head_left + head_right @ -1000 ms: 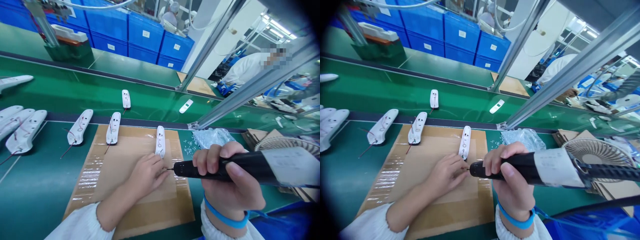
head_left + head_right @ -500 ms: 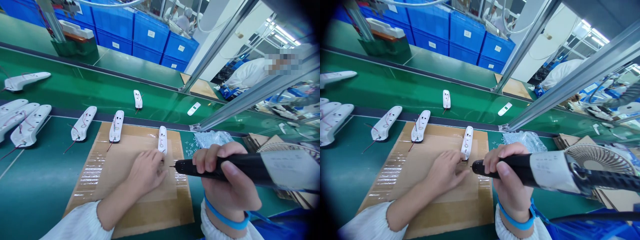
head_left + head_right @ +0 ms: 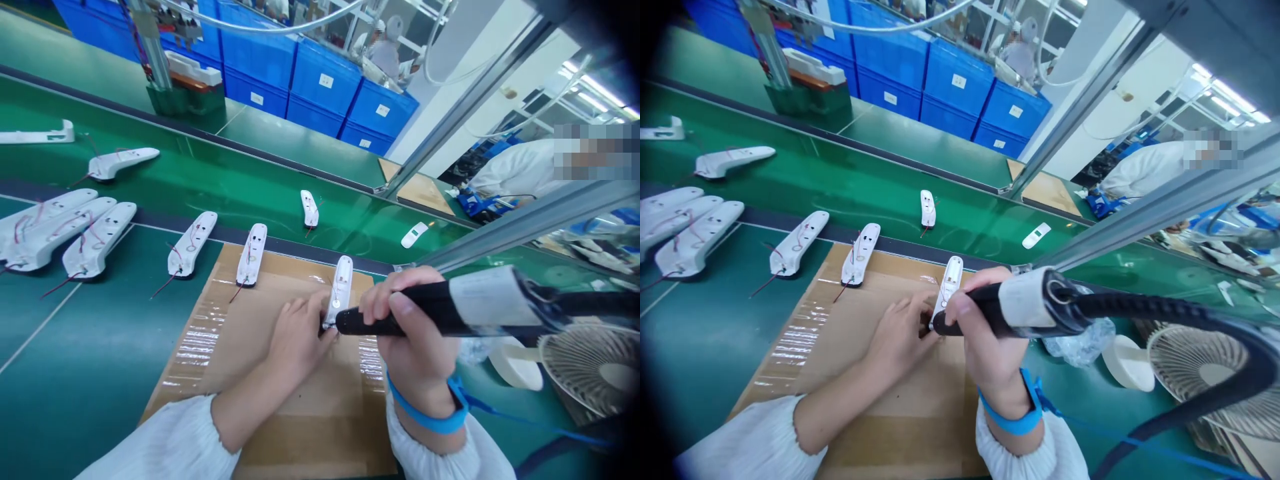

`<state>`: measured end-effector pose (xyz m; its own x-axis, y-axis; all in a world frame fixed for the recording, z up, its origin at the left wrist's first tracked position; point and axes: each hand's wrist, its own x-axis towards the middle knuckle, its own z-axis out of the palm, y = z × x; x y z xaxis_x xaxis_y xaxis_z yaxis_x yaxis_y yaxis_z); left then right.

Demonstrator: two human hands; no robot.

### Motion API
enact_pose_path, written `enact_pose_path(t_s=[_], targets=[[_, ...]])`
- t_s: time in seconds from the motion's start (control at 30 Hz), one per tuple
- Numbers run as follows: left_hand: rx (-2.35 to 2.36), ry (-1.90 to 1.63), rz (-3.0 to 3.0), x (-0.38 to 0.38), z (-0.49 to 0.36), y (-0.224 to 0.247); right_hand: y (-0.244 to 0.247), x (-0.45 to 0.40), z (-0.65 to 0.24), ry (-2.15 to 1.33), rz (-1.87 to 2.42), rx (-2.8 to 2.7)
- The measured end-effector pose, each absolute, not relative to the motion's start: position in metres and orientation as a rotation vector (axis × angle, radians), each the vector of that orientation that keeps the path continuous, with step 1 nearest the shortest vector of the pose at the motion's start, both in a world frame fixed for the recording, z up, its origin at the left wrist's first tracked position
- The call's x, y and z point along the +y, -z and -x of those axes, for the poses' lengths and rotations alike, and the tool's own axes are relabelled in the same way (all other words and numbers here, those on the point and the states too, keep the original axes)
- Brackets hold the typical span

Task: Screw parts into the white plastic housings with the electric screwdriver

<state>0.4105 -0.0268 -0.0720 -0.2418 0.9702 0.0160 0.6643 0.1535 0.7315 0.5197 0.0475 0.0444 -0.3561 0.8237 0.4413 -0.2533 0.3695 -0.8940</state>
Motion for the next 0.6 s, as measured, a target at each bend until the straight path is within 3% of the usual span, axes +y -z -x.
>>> enact_pose_path(t_s=[0.6], targets=[[1.996,-0.842,-1.575,-0.026,-0.412,0.069,-0.017,0.047,-0.525,-1.121,0.68,-1.66]])
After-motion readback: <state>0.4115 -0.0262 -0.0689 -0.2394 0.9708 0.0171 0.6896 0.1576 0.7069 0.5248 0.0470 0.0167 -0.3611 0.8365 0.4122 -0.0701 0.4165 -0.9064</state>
